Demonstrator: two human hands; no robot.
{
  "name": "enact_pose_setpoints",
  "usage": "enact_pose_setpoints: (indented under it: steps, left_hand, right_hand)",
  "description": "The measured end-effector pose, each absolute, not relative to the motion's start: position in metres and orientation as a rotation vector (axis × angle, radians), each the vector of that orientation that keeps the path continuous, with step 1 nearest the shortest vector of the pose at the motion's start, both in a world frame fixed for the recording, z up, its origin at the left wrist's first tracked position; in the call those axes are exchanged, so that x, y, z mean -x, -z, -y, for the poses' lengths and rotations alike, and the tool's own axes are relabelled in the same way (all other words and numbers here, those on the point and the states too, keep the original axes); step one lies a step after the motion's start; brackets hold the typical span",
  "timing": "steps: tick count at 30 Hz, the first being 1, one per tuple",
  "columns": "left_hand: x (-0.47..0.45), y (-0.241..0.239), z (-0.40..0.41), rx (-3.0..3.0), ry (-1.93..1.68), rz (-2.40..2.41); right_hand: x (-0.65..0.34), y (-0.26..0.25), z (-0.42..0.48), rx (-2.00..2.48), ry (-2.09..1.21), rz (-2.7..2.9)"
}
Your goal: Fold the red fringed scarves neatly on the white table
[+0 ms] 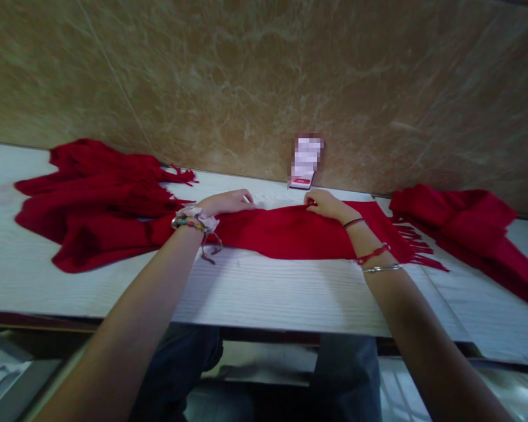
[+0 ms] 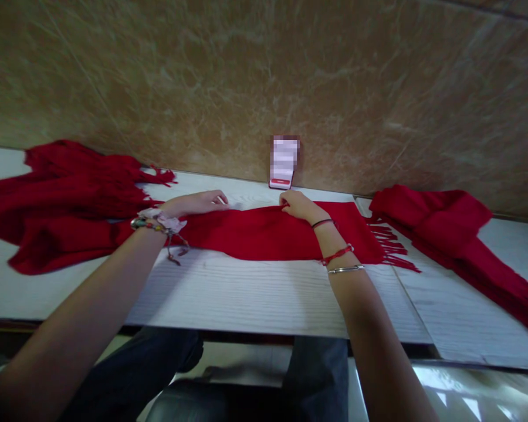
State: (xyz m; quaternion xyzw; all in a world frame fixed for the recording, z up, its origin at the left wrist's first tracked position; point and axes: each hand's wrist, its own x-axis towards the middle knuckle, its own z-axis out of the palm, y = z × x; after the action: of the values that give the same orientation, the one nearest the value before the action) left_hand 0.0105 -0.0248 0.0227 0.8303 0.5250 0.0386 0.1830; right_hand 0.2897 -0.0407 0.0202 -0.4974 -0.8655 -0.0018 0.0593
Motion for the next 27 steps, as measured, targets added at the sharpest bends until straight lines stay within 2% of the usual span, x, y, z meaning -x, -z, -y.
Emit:
enact_pose_setpoints:
  steps: [3, 6, 11, 16, 19, 22, 27]
  left_hand:
    - [-0.005, -0.028, 0.021, -2.359, -0.119, -1.346]
    - [0.007, -0.034, 0.016, -2.344, -0.335, -1.45]
    - [0.018, -0.03, 0.014, -2.25, -0.597, -1.598]
    - [0.013, -0.016, 0.015, -2.323, -0.461, -1.589]
    - [0.017, -0.015, 0.012, -2.306, -0.528, -1.637]
    - [0.025, -0.015, 0.006, -2.261, -0.564, -1.726]
    - [0.026, -0.013, 0.006, -2.439, -0.311, -1.799]
  right_hand:
    - [-0.3, -0.018, 0.04, 1.34, -0.136, 2.573]
    - [-0.311, -0.013, 0.039, 1.263, -0.245, 2.546]
    - [-0.319, 0.007, 0.048, 1.247, -0.154, 2.302]
    - [-0.318, 0.025, 0.061, 1.199, 0.078, 2.212]
    - [-0.322, 0.028, 0.067, 1.329, 0.193, 2.144]
    - [-0.327, 0.03, 0.072, 1.517, 0.216, 2.095]
    - [-0.336, 0.033, 0.082, 1.586, 0.163, 2.227]
